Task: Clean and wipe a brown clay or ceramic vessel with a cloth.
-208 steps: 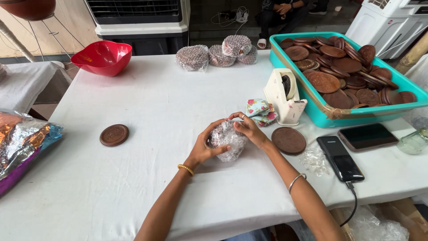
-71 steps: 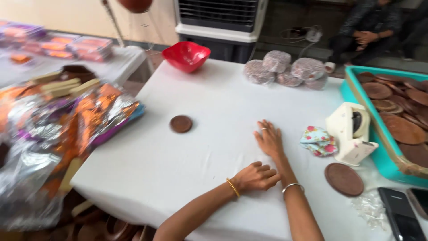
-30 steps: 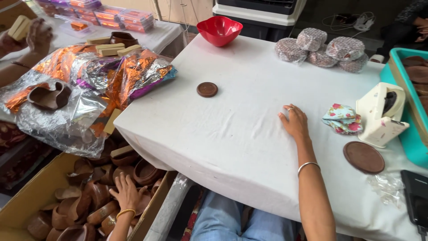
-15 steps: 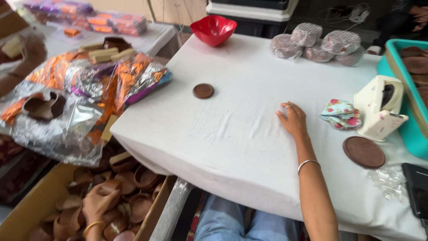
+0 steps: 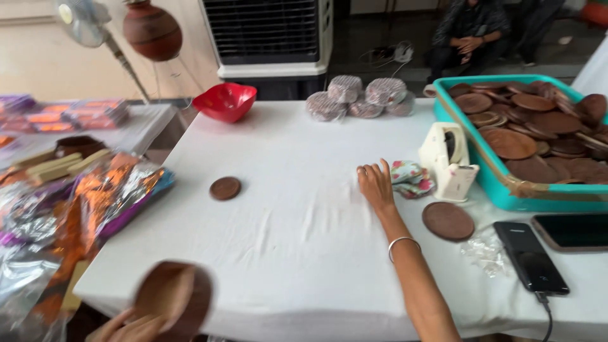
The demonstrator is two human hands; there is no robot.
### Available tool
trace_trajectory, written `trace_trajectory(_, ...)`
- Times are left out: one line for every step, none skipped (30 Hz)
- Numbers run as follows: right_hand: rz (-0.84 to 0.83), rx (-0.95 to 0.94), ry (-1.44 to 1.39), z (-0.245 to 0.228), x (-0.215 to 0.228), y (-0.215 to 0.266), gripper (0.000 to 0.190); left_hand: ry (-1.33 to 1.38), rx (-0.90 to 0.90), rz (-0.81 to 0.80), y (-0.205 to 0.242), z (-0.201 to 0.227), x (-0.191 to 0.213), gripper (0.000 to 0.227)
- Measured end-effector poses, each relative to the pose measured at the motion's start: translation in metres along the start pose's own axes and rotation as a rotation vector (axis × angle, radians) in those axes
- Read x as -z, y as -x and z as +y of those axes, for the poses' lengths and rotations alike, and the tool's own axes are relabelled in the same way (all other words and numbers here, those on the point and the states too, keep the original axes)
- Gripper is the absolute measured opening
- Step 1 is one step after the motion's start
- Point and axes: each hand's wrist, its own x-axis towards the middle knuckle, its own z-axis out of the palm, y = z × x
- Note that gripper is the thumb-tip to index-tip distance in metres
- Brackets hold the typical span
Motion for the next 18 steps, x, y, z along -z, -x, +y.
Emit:
trace_trajectory(0.142, -0.015, 0.113, 0.005, 0.002, 0.006, 0.016, 0.031, -0.071, 0.055, -0.070, 0.052, 0.005, 0.050)
trace_trajectory(0.283, -0.027, 0.227, 0.010, 0.004, 0.012, 0.022, 0.063, -0.141, 0.111, -0.107, 0.111, 0.030, 0.046)
trace_trajectory(0.281, -0.035, 0.238, 0.006, 0.022, 0.013, 0.022, 0.074, -0.150, 0.113, -0.144, 0.131, 0.016, 0.046)
trace_trajectory(0.275, -0.210, 0.254, 0.002, 0.040, 0.014, 0.035, 0.122, -0.234, 0.175, -0.180, 0.151, 0.002, 0.046)
trace_trajectory(0.261, -0.382, 0.269, -0.004, 0.056, 0.019, 0.049, 0.174, -0.311, 0.232, -0.212, 0.173, -0.011, 0.046)
trace_trajectory(0.252, -0.387, 0.280, -0.002, 0.056, 0.023, 0.049, 0.188, -0.312, 0.228, -0.235, 0.180, -0.039, 0.046)
trace_trajectory(0.186, -0.490, 0.202, -0.001, 0.055, 0.027, 0.059, 0.189, -0.361, 0.229, -0.259, 0.186, -0.065, 0.037)
trace_trajectory(0.120, -0.593, 0.124, 0.000, 0.055, 0.031, 0.070, 0.191, -0.410, 0.229, -0.282, 0.193, -0.092, 0.028)
trace_trajectory(0.120, -0.603, 0.132, 0.003, 0.051, 0.031, 0.070, 0.201, -0.419, 0.230, -0.293, 0.195, -0.124, 0.028)
trace_trajectory(0.098, -0.609, 0.086, 0.006, 0.047, 0.032, 0.066, 0.200, -0.353, 0.115, -0.303, 0.199, -0.156, 0.023)
trace_trajectory(0.080, -0.613, 0.040, 0.010, 0.044, 0.031, 0.062, 0.196, -0.287, 0.003, -0.315, 0.203, -0.187, 0.019)
trace_trajectory(0.084, -0.621, 0.048, 0.015, 0.032, 0.032, 0.062, 0.203, -0.296, 0.007, -0.319, 0.203, -0.216, 0.019)
trace_trajectory(0.116, -0.574, 0.068, 0.019, 0.020, 0.032, 0.048, 0.178, -0.291, 0.003, -0.322, 0.203, -0.243, 0.019)
trace_trajectory(0.148, -0.528, 0.089, 0.023, 0.008, 0.033, 0.034, 0.153, -0.286, -0.002, -0.325, 0.202, -0.271, 0.020)
trace_trajectory(0.152, -0.532, 0.095, 0.020, 0.017, 0.032, 0.034, 0.157, -0.291, 0.003, -0.320, 0.204, -0.282, 0.020)
trace_trajectory(0.211, -0.464, 0.064, 0.016, 0.027, 0.031, 0.029, 0.119, -0.318, 0.009, -0.315, 0.206, -0.294, 0.021)
trace_trajectory(0.273, -0.396, 0.035, 0.013, 0.037, 0.028, 0.025, 0.079, -0.346, 0.018, -0.312, 0.207, -0.306, 0.023)
trace_trajectory(0.280, -0.399, 0.042, 0.014, 0.038, 0.027, 0.025, 0.082, -0.353, 0.026, -0.314, 0.211, -0.299, 0.023)
